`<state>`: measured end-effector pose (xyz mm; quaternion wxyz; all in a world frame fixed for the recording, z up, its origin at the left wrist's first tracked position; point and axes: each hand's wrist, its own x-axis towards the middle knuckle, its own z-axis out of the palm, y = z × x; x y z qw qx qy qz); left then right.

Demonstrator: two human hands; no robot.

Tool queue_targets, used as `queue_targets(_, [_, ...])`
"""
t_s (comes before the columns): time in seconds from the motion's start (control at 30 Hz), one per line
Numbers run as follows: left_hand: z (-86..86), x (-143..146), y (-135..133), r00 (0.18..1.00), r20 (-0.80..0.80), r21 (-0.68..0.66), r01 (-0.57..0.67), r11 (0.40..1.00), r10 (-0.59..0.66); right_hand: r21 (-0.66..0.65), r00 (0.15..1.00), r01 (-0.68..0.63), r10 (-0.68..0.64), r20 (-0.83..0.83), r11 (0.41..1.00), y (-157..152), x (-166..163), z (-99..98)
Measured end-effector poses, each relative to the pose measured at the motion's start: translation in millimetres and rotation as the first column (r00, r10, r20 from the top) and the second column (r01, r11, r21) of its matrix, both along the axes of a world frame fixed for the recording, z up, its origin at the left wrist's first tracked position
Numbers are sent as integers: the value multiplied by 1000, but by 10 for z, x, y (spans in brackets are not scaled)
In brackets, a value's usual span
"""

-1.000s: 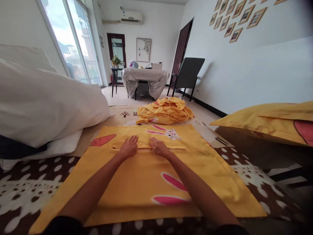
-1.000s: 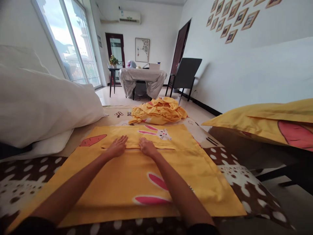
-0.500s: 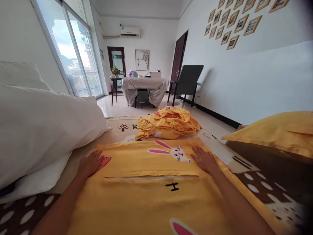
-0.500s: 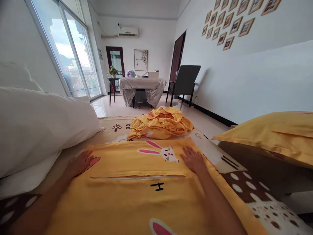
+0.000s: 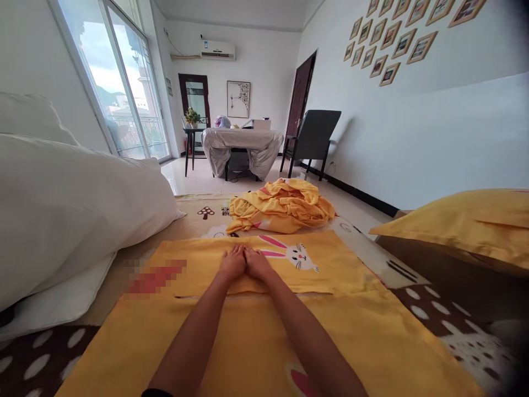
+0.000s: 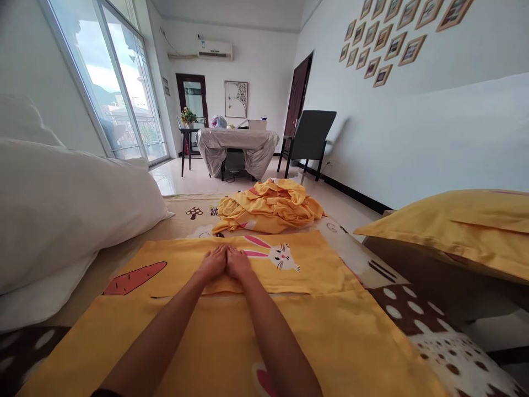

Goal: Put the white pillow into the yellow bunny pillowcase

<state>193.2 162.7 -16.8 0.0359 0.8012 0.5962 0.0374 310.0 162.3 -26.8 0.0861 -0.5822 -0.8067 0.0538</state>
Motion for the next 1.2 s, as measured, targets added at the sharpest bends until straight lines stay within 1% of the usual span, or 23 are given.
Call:
queue_targets(0.1, [-133,-60,-46,999,36,23,-35,999,34,10,999,33,-33,-23,999,-20,98,-108])
queue_targets(0.23, [-202,-195,-15,996,72,26,-55,998,53,13,999,41,-41,-18,999,35,307,-142])
queue_targets(0.4, [-211,-172,3,994,95,45,-52,998,47,27,999,37,-37,-7,999,78,319,-167])
queue_targets(0.8, [-215,-170,-43,993,103,58,-59,997,52,58,999,35,-34,-10,998,52,304,-203])
queue_targets(0.9, [-212,-137,-33,993,106,45,-46,998,41,52,1000,28,-28,-1,998,65,276,-201])
queue_targets(0.97, [-196,-193,-11,995,101,30,-20,999,17,37,1000,4,-4,11,999,83,331,-178])
queue_targets(1.03, [-168,-401,23,996,89,6,7,1000,-7,16,999,-31,30,27,999,89,528,-137])
queue_targets(1.07, [-154,-578,41,997,78,-7,10,1000,-10,6,999,-37,37,36,999,81,693,-113])
queue_targets(1.13, [-138,-1067,70,998,52,-34,-20,999,22,-15,998,3,-2,58,1000,30,1140,-68])
queue_targets(1.2, [-150,-1661,73,996,17,-42,-83,996,83,-39,990,116,-112,89,992,-64,1668,-44])
